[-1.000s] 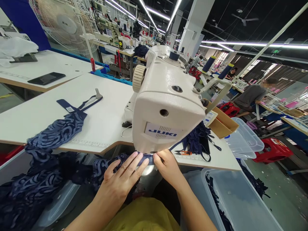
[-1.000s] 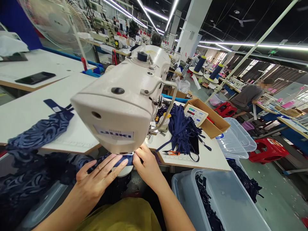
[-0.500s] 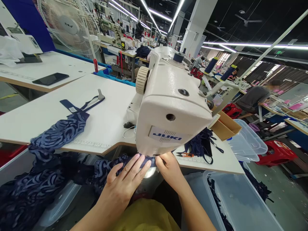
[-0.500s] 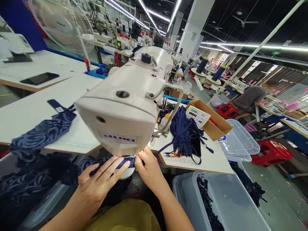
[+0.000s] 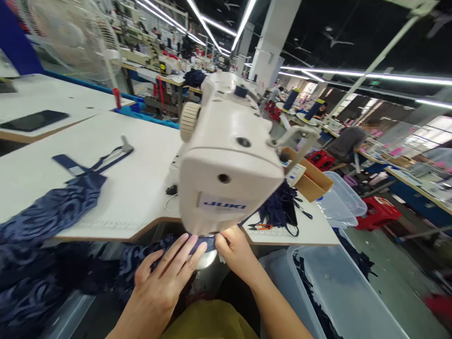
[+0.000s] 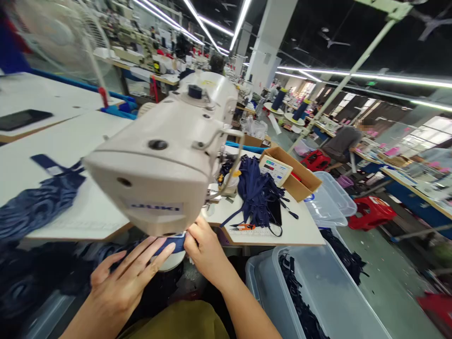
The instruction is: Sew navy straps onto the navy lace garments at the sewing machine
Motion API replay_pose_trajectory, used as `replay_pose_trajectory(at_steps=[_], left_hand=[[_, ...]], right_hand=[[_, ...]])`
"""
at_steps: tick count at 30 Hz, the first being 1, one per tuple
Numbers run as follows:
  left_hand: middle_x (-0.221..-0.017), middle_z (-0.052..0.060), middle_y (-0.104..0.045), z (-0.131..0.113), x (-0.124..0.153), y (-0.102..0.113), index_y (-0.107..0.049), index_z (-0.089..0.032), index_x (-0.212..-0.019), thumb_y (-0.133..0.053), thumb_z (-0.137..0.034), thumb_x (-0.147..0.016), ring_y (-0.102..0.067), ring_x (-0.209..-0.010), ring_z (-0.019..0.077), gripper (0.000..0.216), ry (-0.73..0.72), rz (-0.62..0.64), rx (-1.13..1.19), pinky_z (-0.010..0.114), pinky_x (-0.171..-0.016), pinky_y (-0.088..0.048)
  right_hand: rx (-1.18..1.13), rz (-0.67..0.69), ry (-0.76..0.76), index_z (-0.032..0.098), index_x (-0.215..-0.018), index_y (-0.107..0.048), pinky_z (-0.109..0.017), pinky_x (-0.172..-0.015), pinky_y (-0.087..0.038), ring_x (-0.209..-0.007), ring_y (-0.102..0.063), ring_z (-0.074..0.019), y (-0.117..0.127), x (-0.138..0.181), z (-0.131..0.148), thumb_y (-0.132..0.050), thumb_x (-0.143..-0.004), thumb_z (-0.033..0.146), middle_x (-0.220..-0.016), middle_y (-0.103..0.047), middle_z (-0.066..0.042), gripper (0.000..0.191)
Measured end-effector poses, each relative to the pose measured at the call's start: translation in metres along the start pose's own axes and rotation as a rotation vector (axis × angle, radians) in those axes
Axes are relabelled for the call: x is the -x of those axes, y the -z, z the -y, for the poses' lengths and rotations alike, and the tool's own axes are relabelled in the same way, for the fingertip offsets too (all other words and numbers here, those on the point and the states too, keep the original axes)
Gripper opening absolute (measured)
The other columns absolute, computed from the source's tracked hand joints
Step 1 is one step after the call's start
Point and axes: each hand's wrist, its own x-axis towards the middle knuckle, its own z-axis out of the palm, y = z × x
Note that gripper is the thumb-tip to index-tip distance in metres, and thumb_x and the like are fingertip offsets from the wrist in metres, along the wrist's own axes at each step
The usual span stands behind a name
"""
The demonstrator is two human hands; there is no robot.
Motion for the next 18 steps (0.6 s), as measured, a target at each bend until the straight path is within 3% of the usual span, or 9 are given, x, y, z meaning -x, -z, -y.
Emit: replay_pose_trajectory(at_steps=[4, 8, 11, 13, 15, 18], left_hand=[[-0.124, -0.004, -0.064, 0.019, -0.005, -0.011, -0.017, -0.037, -0.147, -0.039, -0.016, -0.086, -0.062, -0.109, 0.0162, 0.069, -0.087, -0.045, 0.041, 0.034, -0.105, -0.034], [-0.133, 0.001, -0.058, 0.016, -0.006, -0.007, -0.034, -0.032, -0.143, -0.043, -0.017, -0.084, -0.059, -0.114, 0.0201, 0.062, -0.122, -0.055, 0.009, 0.037, -0.113, -0.024], [-0.138, 0.002, -0.053, 0.014, -0.002, -0.003, -0.044, -0.032, -0.137, -0.045, -0.019, -0.084, -0.054, -0.118, 0.0205, 0.055, -0.151, -0.009, 0.068, 0.036, -0.113, -0.024], [-0.139, 0.003, -0.050, 0.021, 0.002, -0.006, -0.044, -0.031, -0.136, -0.045, -0.024, -0.085, -0.051, -0.122, 0.0217, 0.051, -0.054, 0.008, 0.203, 0.036, -0.110, -0.031], [-0.136, 0.007, -0.050, 0.036, 0.004, -0.014, -0.044, -0.027, -0.134, -0.044, -0.029, -0.087, -0.052, -0.121, 0.0237, 0.047, 0.148, 0.020, 0.320, 0.037, -0.104, -0.040], [-0.120, 0.008, -0.062, 0.056, 0.003, -0.029, -0.048, -0.024, -0.127, -0.035, -0.036, -0.092, -0.062, -0.106, 0.0225, 0.039, 0.304, 0.106, 0.366, 0.033, -0.084, -0.053]], right_hand=[[0.019, 0.027, 0.034, 0.022, -0.086, -0.060, -0.029, -0.090, -0.047, -0.100, -0.055, -0.0165, 0.003, -0.004, 0.004, -0.043, -0.091, 0.011, -0.101, -0.059, -0.004, 0.021], [-0.023, -0.001, 0.070, 0.021, -0.105, -0.056, -0.031, -0.097, -0.044, -0.111, -0.051, -0.0162, 0.005, -0.006, 0.007, -0.041, -0.090, 0.008, -0.116, -0.055, -0.006, 0.025], [-0.027, -0.092, 0.009, 0.017, -0.108, -0.050, -0.029, -0.090, -0.047, -0.099, -0.054, -0.0159, 0.003, 0.000, 0.007, -0.046, -0.086, 0.010, -0.110, -0.053, -0.008, 0.023], [-0.012, -0.157, -0.072, 0.017, -0.102, -0.049, -0.029, -0.083, -0.048, -0.088, -0.053, -0.0154, 0.000, 0.004, 0.007, -0.049, -0.083, 0.012, -0.100, -0.051, -0.006, 0.020], [-0.011, -0.181, -0.141, 0.018, -0.096, -0.047, -0.029, -0.080, -0.048, -0.084, -0.052, -0.0156, -0.002, 0.006, 0.006, -0.048, -0.083, 0.013, -0.092, -0.050, -0.004, 0.014], [-0.026, -0.165, -0.196, 0.019, -0.092, -0.046, -0.029, -0.075, -0.047, -0.082, -0.052, -0.0158, -0.006, 0.006, 0.006, -0.045, -0.084, 0.013, -0.087, -0.049, -0.002, 0.010]])
